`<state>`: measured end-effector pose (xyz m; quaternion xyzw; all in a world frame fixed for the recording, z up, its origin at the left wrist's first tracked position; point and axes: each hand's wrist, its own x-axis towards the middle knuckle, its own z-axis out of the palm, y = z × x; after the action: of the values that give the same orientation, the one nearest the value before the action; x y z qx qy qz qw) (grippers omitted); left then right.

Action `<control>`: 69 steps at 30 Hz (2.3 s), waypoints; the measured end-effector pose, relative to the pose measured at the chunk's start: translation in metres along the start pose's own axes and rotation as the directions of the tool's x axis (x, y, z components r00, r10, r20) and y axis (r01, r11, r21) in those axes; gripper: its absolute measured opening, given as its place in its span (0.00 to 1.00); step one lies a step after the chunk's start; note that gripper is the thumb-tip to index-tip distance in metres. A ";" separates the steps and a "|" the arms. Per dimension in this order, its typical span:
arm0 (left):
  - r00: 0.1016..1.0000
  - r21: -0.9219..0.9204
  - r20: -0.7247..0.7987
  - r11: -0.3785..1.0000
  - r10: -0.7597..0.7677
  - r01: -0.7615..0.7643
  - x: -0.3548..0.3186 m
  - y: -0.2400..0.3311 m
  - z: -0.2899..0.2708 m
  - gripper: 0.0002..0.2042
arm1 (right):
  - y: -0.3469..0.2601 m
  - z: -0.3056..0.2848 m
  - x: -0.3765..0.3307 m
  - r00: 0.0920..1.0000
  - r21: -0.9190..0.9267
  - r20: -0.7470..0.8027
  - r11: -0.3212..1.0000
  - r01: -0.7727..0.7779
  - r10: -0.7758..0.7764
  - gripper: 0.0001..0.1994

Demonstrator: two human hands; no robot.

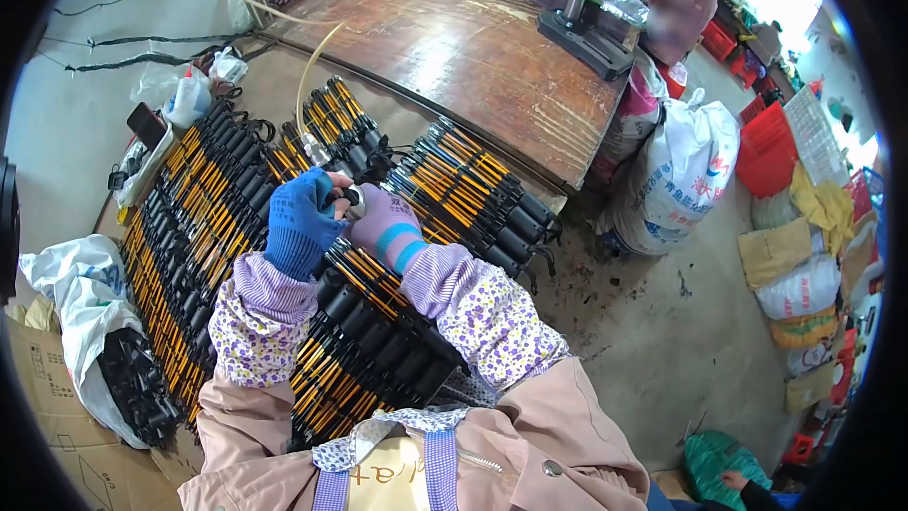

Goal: Using a pneumatic tool to process or assemble a large array of tool components arranged on a workbench.

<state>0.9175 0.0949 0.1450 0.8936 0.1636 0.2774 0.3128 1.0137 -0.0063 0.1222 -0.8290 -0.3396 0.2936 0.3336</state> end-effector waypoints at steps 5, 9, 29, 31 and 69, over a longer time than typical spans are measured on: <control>0.998 0.042 -0.035 0.998 0.051 -0.049 0.001 0.001 -0.014 0.12 | 0.000 0.019 0.008 0.997 0.205 -0.021 0.976 0.079 -0.077 0.18; 0.982 -0.337 -0.099 0.934 -0.158 0.117 0.007 -0.030 -0.050 0.10 | -0.014 0.026 0.016 0.939 0.677 -0.246 0.651 0.344 -0.240 0.14; 0.912 -0.442 0.362 0.825 -0.195 0.352 -0.007 -0.206 -0.008 0.08 | -0.025 0.096 0.095 0.861 0.663 -0.334 0.553 0.504 -0.384 0.10; 0.916 -0.429 0.350 0.835 -0.197 0.343 -0.009 -0.208 -0.005 0.08 | -0.023 0.100 0.095 0.866 0.671 -0.325 0.552 0.494 -0.380 0.10; 0.976 -0.577 -0.024 0.801 -0.215 0.162 0.005 -0.170 -0.049 0.06 | -0.044 0.113 0.101 0.642 0.414 -0.543 0.493 0.765 -0.541 0.14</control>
<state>0.8716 0.2474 0.0688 0.7247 0.1748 0.3202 0.5846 0.9776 0.1345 0.0603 -0.5133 -0.4547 0.0862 0.7227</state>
